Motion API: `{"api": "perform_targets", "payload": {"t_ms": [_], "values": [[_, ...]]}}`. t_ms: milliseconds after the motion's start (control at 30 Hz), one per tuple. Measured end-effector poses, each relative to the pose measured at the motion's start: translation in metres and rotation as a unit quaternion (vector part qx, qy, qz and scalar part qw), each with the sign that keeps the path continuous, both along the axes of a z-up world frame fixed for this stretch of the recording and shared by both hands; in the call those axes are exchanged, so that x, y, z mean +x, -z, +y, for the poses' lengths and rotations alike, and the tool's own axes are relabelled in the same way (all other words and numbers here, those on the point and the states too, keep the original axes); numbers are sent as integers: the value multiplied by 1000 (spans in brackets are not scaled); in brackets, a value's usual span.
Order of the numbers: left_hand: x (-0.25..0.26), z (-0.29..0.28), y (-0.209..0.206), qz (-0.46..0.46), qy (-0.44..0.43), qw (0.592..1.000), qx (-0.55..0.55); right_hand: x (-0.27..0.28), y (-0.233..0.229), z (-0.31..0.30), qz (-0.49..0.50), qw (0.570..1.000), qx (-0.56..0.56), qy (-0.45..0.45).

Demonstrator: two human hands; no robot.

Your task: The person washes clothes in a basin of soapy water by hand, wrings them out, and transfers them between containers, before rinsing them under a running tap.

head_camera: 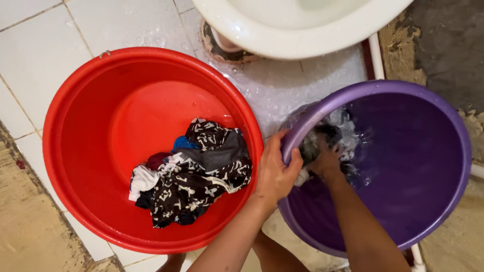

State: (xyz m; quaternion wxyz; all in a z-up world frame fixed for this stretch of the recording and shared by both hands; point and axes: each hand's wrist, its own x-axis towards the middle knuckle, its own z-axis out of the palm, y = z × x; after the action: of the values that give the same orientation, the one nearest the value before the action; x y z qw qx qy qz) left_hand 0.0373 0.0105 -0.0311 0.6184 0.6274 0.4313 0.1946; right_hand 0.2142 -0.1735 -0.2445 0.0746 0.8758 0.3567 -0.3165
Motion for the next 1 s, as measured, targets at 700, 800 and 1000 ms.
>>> {"api": "perform_targets", "payload": {"t_ms": [700,800,1000], "values": [[-52,-28,35,178,-64,939,-288,-121,-201,-83,226,838,379,321],[-77,-32,21,80,-76,866,-487,-149,-271,-63,271,805,400,344],[-117,-17,-4,-118,-58,724,-678,-207,-405,-38,440,777,424,154]]}}
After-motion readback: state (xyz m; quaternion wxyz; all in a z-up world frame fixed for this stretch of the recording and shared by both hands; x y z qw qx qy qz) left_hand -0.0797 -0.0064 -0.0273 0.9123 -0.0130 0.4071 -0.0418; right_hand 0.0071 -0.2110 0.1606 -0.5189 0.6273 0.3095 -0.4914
